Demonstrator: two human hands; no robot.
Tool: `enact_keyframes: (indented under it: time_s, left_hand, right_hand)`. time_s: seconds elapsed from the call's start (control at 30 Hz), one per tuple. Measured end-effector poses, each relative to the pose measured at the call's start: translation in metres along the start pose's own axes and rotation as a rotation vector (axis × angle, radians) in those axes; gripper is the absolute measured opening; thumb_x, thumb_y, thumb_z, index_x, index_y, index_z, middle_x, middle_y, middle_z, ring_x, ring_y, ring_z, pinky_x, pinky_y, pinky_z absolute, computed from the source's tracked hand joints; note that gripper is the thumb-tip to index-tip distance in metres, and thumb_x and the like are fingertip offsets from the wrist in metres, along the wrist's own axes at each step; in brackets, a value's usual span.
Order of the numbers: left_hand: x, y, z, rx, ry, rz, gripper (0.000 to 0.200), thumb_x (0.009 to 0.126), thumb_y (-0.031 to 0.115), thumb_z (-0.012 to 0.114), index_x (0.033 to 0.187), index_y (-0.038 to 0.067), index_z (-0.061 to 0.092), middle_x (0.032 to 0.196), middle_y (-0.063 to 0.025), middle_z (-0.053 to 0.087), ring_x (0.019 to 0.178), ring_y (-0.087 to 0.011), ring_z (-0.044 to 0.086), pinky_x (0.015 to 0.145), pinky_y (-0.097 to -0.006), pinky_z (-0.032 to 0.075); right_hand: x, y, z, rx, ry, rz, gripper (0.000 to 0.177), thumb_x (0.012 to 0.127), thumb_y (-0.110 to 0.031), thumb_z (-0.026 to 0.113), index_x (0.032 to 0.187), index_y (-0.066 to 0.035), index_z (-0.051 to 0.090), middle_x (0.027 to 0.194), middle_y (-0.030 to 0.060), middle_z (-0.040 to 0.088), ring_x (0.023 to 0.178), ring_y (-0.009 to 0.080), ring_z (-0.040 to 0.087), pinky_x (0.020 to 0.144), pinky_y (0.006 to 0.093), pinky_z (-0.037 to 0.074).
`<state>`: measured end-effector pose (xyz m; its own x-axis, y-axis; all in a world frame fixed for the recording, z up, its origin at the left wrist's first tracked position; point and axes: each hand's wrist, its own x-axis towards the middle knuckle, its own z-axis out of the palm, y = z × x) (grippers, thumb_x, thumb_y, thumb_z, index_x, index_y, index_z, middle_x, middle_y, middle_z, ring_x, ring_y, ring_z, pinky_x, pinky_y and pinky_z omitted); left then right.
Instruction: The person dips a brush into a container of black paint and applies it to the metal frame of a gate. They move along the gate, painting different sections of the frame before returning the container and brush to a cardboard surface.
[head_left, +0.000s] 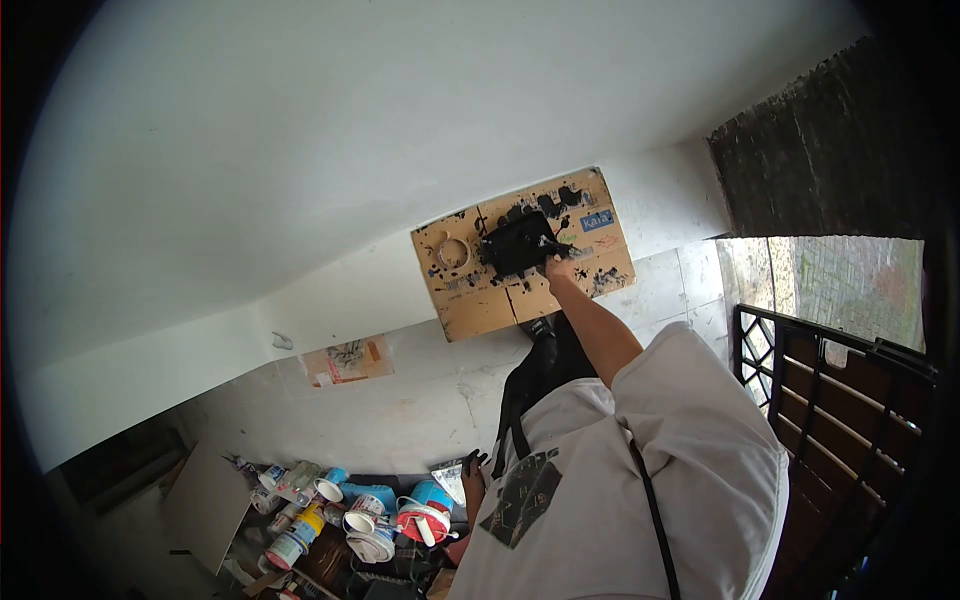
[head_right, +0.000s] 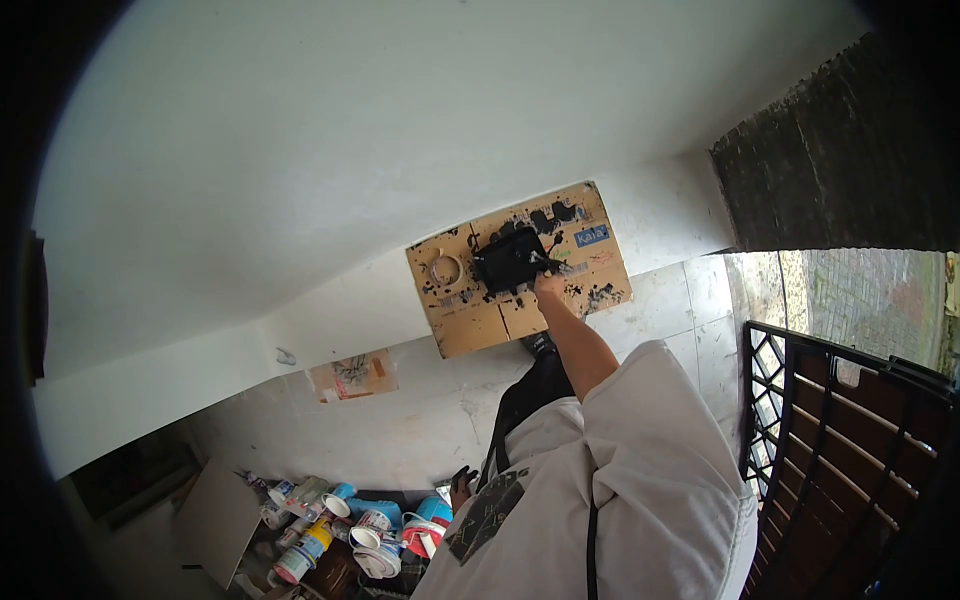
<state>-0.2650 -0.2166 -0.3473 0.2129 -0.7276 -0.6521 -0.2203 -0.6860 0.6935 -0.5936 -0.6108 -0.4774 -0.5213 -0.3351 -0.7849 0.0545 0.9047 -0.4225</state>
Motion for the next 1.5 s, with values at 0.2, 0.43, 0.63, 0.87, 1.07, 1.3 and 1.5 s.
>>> enact_keyframes:
  time_s: [0.2,0.43,0.63,0.87,1.07,1.3,1.5]
  left_hand:
    - [-0.004,-0.07,-0.007,-0.217,0.023,-0.232,0.039,0.092,0.024,0.048,0.119,-0.004,0.053,0.109,-0.0206,0.063,0.103,-0.0264,0.059,0.09,-0.0307,0.043]
    - [0.019,-0.016,-0.004,-0.189,0.031,-0.227,0.039,0.092,0.026,0.048,0.118,-0.003,0.055,0.109,-0.0196,0.063,0.102,-0.0265,0.059,0.09,-0.031,0.042]
    - [0.088,0.098,0.021,-0.267,-0.146,-0.291,0.048,0.092,0.038,0.046,0.129,0.007,0.046,0.12,-0.0175,0.057,0.111,-0.0307,0.055,0.095,-0.0421,0.041]
    - [0.159,0.233,0.106,-0.713,-0.865,-0.401,0.077,0.085,0.063,0.044,0.142,0.014,0.028,0.137,-0.0178,0.04,0.126,-0.0352,0.039,0.104,-0.0502,0.033]
    - [0.135,0.313,0.147,-0.787,-1.297,-0.599,0.077,0.085,0.063,0.045,0.139,0.01,0.034,0.132,-0.0154,0.047,0.119,-0.0304,0.049,0.102,-0.0466,0.039]
    - [0.064,0.314,0.194,-0.69,-1.394,-0.541,0.069,0.088,0.056,0.046,0.136,0.007,0.038,0.129,-0.0151,0.05,0.114,-0.0294,0.053,0.096,-0.0433,0.045]
    - [-0.03,0.296,0.245,-0.603,-1.482,-0.435,0.062,0.091,0.05,0.047,0.133,0.005,0.042,0.126,-0.0148,0.052,0.11,-0.0285,0.056,0.091,-0.0404,0.049]
  right_hand:
    - [-0.031,-0.027,-0.011,0.273,0.073,-0.089,0.044,0.082,-0.018,0.065,0.112,0.012,0.053,0.084,0.0227,0.065,0.076,0.0346,0.065,0.065,0.0395,0.053]
    - [0.034,0.022,-0.044,0.31,0.203,-0.214,0.042,0.085,-0.017,0.062,0.117,0.004,0.044,0.099,0.0193,0.062,0.082,0.0277,0.067,0.069,0.0331,0.057]
    - [-0.061,0.02,-0.152,0.773,-0.049,-0.202,0.019,0.09,-0.001,0.049,0.108,0.004,0.049,0.089,0.0157,0.064,0.073,0.0254,0.068,0.066,0.0347,0.06]
    - [-0.192,0.029,-0.207,0.587,-0.244,-0.28,0.025,0.087,-0.002,0.054,0.112,0.004,0.055,0.091,0.0134,0.065,0.073,0.0211,0.067,0.066,0.0305,0.058]
    - [-0.27,0.029,-0.258,0.38,-0.447,-0.363,0.032,0.087,-0.005,0.057,0.117,0.005,0.054,0.093,0.0138,0.066,0.077,0.0173,0.067,0.068,0.0284,0.056]
    - [-0.28,0.071,-0.344,0.009,-0.335,-0.744,0.055,0.079,-0.033,0.073,0.123,-0.005,0.055,0.106,0.0114,0.064,0.091,0.0188,0.06,0.082,0.0333,0.049]
    - [-0.305,0.154,-0.426,0.283,-0.308,-0.889,0.063,0.071,-0.032,0.079,0.124,-0.006,0.055,0.128,0.0112,0.052,0.117,0.0218,0.046,0.102,0.0376,0.036]
